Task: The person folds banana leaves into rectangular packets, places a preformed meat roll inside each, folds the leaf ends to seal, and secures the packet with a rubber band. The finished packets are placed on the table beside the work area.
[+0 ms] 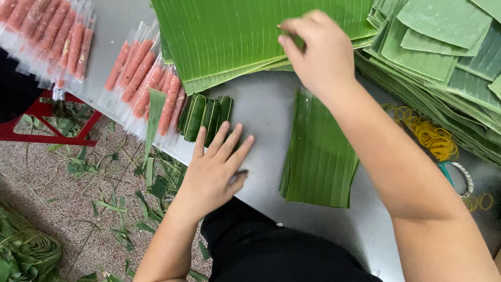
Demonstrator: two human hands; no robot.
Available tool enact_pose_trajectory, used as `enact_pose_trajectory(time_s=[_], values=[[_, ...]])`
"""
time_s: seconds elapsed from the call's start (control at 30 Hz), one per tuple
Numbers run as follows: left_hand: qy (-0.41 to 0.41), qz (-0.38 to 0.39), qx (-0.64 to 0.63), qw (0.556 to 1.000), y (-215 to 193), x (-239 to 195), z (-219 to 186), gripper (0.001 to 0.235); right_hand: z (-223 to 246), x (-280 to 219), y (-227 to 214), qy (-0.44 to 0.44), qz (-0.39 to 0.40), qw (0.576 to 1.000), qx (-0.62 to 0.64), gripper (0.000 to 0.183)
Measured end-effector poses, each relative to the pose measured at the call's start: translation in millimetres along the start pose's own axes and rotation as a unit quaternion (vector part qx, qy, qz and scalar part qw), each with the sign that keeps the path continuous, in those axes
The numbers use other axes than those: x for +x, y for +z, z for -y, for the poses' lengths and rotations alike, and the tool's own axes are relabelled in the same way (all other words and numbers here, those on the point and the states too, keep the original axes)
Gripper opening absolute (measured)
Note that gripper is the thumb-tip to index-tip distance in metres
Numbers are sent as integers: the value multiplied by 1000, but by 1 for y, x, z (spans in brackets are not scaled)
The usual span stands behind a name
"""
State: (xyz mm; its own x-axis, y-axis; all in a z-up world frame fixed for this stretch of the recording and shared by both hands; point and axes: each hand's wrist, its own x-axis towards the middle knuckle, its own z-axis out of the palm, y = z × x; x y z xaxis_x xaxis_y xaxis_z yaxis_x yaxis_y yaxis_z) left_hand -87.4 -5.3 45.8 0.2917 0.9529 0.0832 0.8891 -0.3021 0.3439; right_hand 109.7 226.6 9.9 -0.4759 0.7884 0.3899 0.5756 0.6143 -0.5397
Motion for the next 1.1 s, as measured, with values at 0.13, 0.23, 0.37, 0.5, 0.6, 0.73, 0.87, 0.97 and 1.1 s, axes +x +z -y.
enact_pose_trajectory(time_s=[0.13,0.23,0.37,0.5,0.6,0.73,0.87,0.97,1.1], values=[[-132,-160,-28,978,-9,-25,27,45,-10,29,24,-43,-22,989,-138,10],[-268,-246,137,921,-12,-35,68,31,16,27,25,0,28,993,-115,11],[-303,-239,155,909,-2,-40,101,30,103,-34,15,2,303,934,187,21],[-341,-234,99,905,4,-43,108,17,129,-75,7,-194,382,885,185,37],[-338,-253,85,902,-3,-54,106,8,90,-49,11,-111,283,943,134,24],[-372,-221,182,883,-33,-78,101,10,18,1,-2,-175,43,969,-172,28],[-583,191,298,731,-62,-86,104,53,-8,12,-8,-215,-3,935,-281,47],[-483,44,320,814,-62,-83,87,58,-24,19,-8,-132,64,968,-206,27],[-301,-146,-63,940,-27,-66,42,42,-56,33,-15,67,19,993,-96,18]])
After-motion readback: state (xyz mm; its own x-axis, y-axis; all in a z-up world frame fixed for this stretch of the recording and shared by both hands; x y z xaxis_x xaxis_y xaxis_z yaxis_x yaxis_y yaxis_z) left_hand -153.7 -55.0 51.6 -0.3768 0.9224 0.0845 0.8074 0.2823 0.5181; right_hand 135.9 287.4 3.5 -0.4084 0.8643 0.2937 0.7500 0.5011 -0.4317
